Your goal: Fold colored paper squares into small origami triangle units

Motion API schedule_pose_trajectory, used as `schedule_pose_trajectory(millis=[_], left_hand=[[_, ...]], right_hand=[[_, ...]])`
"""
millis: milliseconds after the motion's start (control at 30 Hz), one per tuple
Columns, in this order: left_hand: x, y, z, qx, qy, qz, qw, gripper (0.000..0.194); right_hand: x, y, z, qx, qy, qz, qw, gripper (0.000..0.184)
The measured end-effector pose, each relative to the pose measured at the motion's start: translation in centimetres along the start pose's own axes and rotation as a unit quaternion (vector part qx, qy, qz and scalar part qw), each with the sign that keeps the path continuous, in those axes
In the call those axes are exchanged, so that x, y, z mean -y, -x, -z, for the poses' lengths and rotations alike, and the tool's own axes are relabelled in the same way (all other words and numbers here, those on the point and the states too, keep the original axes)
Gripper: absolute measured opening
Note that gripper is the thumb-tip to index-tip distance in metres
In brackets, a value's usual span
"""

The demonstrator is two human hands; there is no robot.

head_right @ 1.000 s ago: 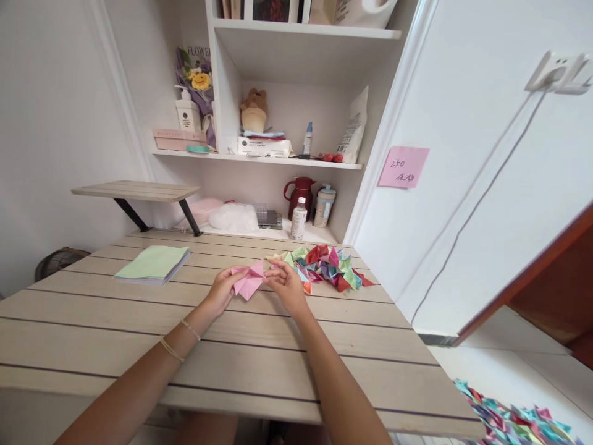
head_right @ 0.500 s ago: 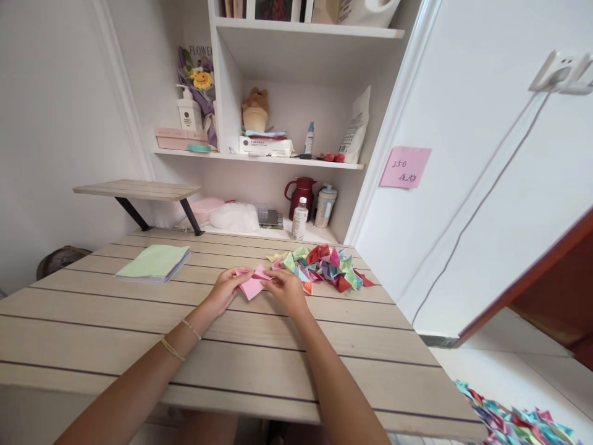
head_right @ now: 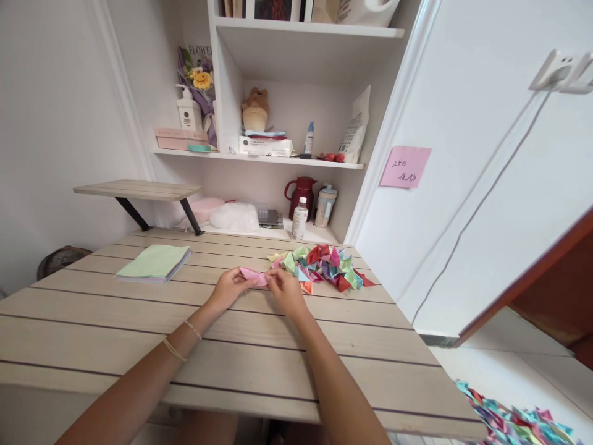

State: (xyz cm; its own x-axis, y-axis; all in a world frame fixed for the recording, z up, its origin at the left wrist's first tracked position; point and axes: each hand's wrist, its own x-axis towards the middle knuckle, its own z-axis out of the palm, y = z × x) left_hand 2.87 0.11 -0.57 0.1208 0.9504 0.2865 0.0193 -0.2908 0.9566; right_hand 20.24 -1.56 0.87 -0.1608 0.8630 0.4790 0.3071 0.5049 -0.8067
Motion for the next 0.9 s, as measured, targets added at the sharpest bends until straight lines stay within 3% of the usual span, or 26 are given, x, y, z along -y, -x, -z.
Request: schedule_pose_trajectory(millis=[233,433,733,900], left_hand=[[-0.3,0.0,0.0,0.014,-0.003,-0.042,0.999,0.022],[-0.9,0.2,-0.2,0.023,0.038,0.005,0.999,0.035],[0.0,0.3,-0.5,0.001,0.040,0.005,0.999,0.028],[0.7,0.1,-0.5,0.004,0.048,0.013,0.999,0.028]], right_hand=[[0.4,0.0,0.1,0.032,-0.042,-0.037,0.998,0.022],[0.0,0.0,0.0,0.061,-0.091,-0.053,0.993,0.030],[0.3,0.3,-0.5,0.095,-0.031,0.000,0.995,0.025],[-0.1,0.3,-0.8,0.067,0.012,-0.005,0.998,0.026]])
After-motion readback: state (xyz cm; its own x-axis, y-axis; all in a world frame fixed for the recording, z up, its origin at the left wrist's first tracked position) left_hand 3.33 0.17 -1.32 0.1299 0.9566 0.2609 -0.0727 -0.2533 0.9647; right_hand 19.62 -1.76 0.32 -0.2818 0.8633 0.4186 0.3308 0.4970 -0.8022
